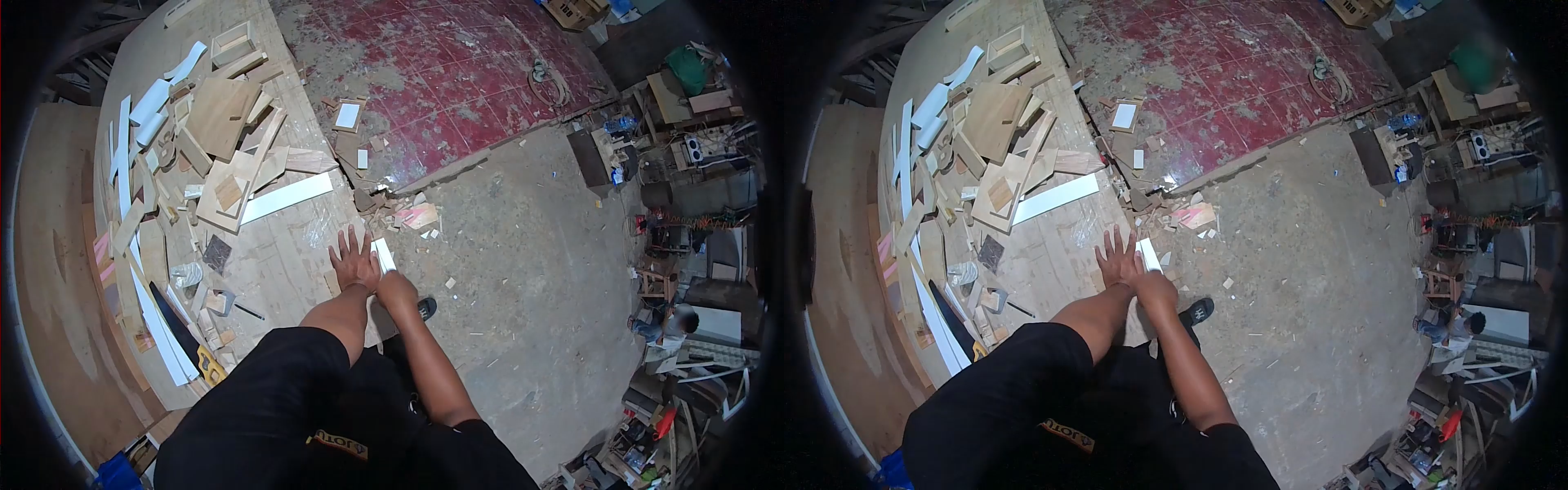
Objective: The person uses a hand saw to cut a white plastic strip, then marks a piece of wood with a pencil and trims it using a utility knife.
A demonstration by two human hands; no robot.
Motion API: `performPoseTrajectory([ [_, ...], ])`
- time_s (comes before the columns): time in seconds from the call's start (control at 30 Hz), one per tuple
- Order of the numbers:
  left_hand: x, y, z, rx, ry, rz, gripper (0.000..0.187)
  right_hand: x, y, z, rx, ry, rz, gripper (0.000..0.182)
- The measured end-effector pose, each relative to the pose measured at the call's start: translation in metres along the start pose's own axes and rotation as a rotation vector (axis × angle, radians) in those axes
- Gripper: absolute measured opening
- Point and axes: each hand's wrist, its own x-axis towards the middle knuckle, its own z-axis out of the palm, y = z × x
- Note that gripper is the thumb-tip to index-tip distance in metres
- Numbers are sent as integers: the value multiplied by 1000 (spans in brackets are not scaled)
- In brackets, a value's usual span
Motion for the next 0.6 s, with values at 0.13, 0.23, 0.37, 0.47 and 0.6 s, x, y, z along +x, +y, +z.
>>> performPoseTrajectory([
  [0.13,5,-6,9,-27,46,22,59,19,-11,-2,-13,-39,-56,42],
  [0.23,0,0,2,-28,36,24,59,-8,12,6,-99,-24,-63,40],
  [0.37,1,-1,3,-8,40,11,58,-47,33,8,-44,-2,-15,37],
  [0.47,-2,0,1,-10,28,18,58,-51,22,-10,-105,-39,17,35],
  [0.6,1,-1,4,10,10,9,57,-2,-3,-11,-102,-67,-39,36],
])
